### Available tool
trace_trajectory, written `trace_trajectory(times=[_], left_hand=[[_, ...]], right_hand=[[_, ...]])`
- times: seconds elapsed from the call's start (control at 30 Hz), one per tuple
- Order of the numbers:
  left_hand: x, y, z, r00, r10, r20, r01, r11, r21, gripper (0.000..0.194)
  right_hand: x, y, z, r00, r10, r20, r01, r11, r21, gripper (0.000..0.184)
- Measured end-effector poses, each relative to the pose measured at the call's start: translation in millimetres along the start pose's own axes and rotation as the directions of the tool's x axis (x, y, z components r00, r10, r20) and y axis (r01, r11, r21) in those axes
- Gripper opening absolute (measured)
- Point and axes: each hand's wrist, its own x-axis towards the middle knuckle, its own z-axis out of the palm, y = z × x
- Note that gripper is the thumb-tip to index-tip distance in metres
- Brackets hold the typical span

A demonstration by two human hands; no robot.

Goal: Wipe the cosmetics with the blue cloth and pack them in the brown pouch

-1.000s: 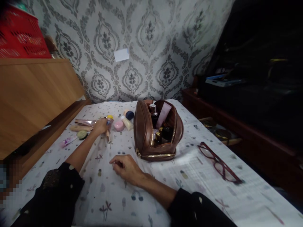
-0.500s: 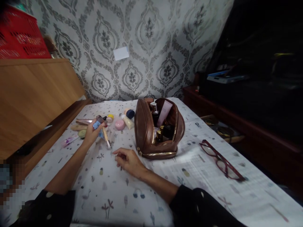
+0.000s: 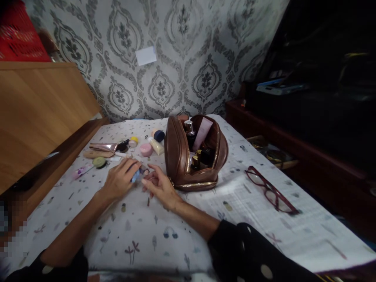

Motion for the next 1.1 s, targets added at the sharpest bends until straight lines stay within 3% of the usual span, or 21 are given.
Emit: trace_trajectory(times=[0.1,0.2,0.3,0.4,0.5,0.63,0.8,0.93,1.1], left_hand=[[-6,9,7.6,0.998,0.030,0.052,-0.025,0.996,-0.091,0.023],[-9,6,13.8,0.995,-0.010,0.100,0.043,0.942,-0.333,0.024],[-14,-3,12.9,0.981,-0.127,0.146,0.188,0.809,-0.557,0.038],[-19,-9,8.4,0.940,-0.291,0.179,0.337,0.696,-0.634,0.041],[-18,-4,5.5,0.927,-0.363,0.092,0.332,0.682,-0.652,0.035],[-13,11,5.6,0.978,-0.208,-0.024,0.145,0.755,-0.640,0.023],[-12,13,6.0,1.000,-0.024,0.017,0.029,0.835,-0.550,0.018],[-14,-3,0.0,0.989,-0.003,0.145,0.086,0.817,-0.571,0.016],[-18,-35,-6.5,0.938,0.005,0.347,0.248,0.688,-0.681,0.012]], right_hand=[[2,4,-1,1.000,-0.014,-0.023,0.014,1.000,-0.027,0.060],[3,7,-3,1.000,-0.013,-0.020,0.011,0.997,-0.078,0.049],[3,8,-6,1.000,-0.007,-0.020,0.004,0.991,-0.135,0.044],[2,9,-6,1.000,0.009,-0.019,-0.012,0.983,-0.183,0.043],[2,10,-6,0.999,0.000,-0.037,-0.006,0.985,-0.172,0.039],[3,10,-5,1.000,-0.006,-0.019,0.003,0.987,-0.163,0.030],[2,11,-6,0.999,0.014,-0.041,-0.022,0.975,-0.221,0.018],[1,11,-5,0.999,0.018,-0.049,-0.029,0.971,-0.236,0.020],[0,9,-4,0.999,0.018,-0.047,-0.028,0.978,-0.206,0.021]])
